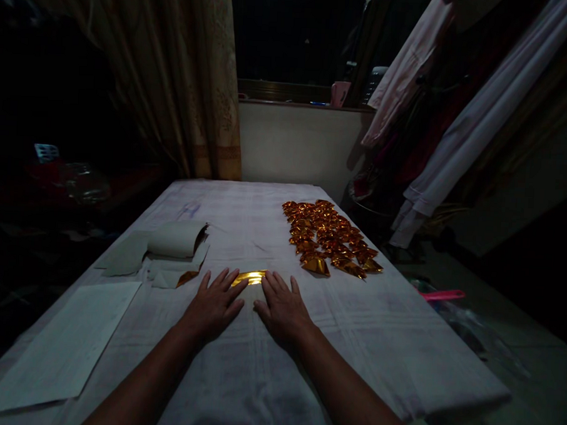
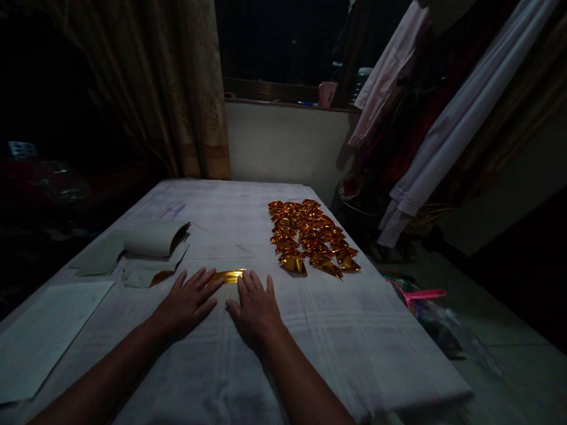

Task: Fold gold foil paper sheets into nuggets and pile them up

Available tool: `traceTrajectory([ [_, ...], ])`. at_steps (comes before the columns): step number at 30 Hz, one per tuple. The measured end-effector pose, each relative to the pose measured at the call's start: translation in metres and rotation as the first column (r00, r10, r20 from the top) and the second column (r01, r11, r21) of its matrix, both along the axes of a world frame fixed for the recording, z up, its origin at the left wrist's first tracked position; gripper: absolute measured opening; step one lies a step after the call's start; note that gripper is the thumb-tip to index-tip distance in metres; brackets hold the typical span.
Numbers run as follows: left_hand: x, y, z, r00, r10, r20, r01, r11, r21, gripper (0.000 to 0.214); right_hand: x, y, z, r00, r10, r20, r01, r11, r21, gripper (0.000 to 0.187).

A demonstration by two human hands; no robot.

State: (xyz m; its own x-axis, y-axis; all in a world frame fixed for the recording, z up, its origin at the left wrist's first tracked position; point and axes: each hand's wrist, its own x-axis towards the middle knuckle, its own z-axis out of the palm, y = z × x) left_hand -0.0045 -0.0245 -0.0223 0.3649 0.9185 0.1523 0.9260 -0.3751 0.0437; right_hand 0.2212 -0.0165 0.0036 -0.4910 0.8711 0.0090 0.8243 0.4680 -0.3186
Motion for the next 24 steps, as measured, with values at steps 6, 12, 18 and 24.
traceTrajectory([
  [6, 0.0000, -0.0004, -0.0029, 1.000, 0.010, 0.011, -0.010, 0.999, 0.050, 0.049, -0.0005, -0.0007, -0.0007, 1.000, -0.008, -0.011, 0.008, 1.000, 0.002, 0.062],
  [12, 0.0010, -0.0007, -0.0013, 1.000, 0.022, 0.009, -0.022, 1.000, 0.015, 0.050, -0.0009, -0.0007, -0.0014, 0.999, -0.016, -0.031, 0.016, 1.000, 0.007, 0.061],
  [18, 0.0028, -0.0007, 0.0007, 0.999, 0.048, 0.000, -0.048, 0.999, -0.021, 0.052, -0.0027, -0.0017, -0.0008, 0.998, -0.029, -0.059, 0.030, 0.999, 0.024, 0.059],
  [24, 0.0028, -0.0021, 0.0017, 0.999, 0.045, -0.004, -0.045, 0.999, -0.002, 0.053, -0.0033, 0.0000, -0.0066, 0.997, -0.030, -0.066, 0.033, 0.998, 0.055, 0.057],
])
